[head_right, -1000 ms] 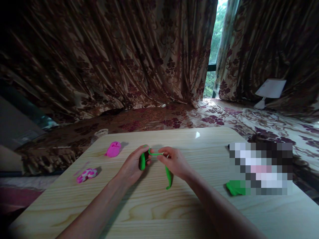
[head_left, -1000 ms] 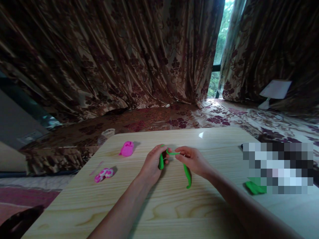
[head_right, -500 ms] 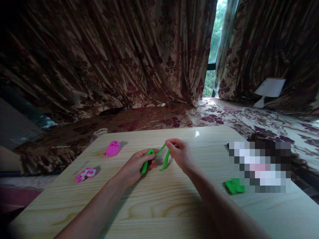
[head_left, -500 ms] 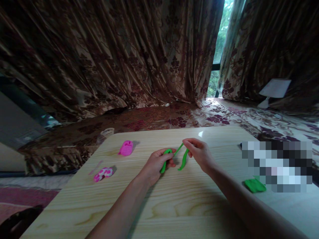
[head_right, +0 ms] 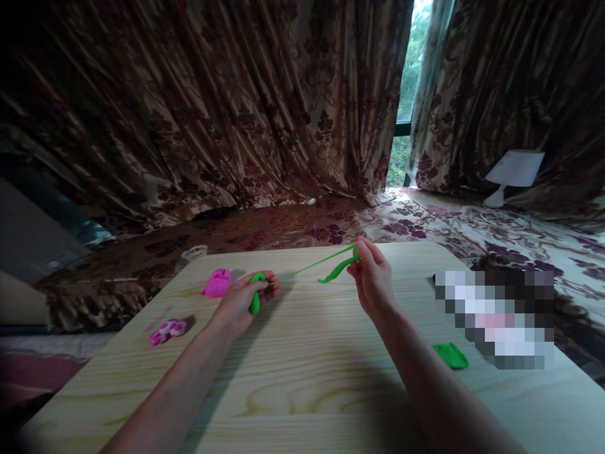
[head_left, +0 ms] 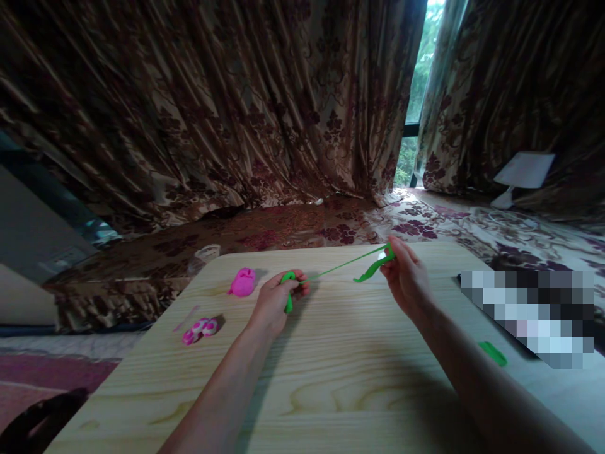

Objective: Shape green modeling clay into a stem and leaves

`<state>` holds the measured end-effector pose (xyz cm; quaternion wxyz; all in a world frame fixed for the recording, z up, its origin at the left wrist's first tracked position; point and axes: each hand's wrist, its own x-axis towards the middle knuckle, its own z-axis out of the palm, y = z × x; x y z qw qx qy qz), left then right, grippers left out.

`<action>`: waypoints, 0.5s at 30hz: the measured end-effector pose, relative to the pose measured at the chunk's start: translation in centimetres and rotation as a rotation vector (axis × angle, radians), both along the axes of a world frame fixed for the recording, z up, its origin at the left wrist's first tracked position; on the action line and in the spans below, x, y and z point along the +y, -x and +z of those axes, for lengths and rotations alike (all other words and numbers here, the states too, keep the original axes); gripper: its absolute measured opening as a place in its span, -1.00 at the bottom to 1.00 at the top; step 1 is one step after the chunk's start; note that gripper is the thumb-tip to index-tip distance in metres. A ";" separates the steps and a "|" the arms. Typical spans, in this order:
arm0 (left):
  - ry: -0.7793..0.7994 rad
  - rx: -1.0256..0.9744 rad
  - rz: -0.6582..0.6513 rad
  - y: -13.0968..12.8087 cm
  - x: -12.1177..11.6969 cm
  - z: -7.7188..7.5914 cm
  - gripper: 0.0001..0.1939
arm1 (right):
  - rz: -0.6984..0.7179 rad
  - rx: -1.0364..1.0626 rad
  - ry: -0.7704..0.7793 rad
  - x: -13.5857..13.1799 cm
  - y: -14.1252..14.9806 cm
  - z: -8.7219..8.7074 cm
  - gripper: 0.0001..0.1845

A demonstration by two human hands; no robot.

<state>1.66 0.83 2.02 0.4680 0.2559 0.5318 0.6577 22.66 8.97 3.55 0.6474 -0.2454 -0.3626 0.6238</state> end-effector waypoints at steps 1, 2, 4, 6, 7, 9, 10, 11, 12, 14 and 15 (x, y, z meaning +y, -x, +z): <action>0.013 -0.012 -0.042 -0.6 -0.2 0.1 -0.79 | 0.064 -0.017 -0.002 -0.4 0.4 -0.2 -0.77; 0.029 -0.028 -0.101 -1.3 -0.4 0.3 -0.78 | 0.133 -0.054 -0.007 -0.9 0.8 -0.4 -0.76; 0.055 -0.076 -0.273 -2.6 -0.8 0.5 -0.76 | 0.247 -0.179 -0.033 -1.8 1.7 -0.9 -0.74; 0.055 -0.132 -0.440 -3.5 -1.2 0.7 -0.75 | 0.267 -0.353 -0.076 -2.4 2.3 -1.5 -0.72; 0.048 -0.155 -0.490 -3.7 -1.3 0.8 -0.75 | 0.245 -0.432 -0.097 -2.5 2.5 -1.8 -0.71; 0.032 -0.174 -0.494 -3.5 -1.5 0.8 -0.76 | 0.173 -0.542 -0.132 -2.4 2.7 -2.2 -0.72; 0.028 -0.172 -0.470 -3.3 -1.5 0.9 -0.77 | 0.142 -0.571 -0.146 -2.3 2.7 -2.4 -0.73; 0.026 -0.164 -0.451 -3.1 -1.5 0.9 -0.78 | 0.123 -0.584 -0.158 -2.3 2.7 -2.4 -0.75; 0.025 -0.154 -0.445 -3.0 -1.5 1.0 -0.78 | 0.114 -0.593 -0.171 -2.3 2.7 -2.5 -0.76; 0.020 -0.118 -0.458 -2.8 -1.5 1.1 -0.77 | 0.172 -0.585 -0.174 -2.7 2.7 -2.3 -0.76; 0.011 -0.087 -0.454 -2.9 -1.5 1.2 -0.77 | 0.256 -0.560 -0.151 -3.0 2.7 -2.2 -0.75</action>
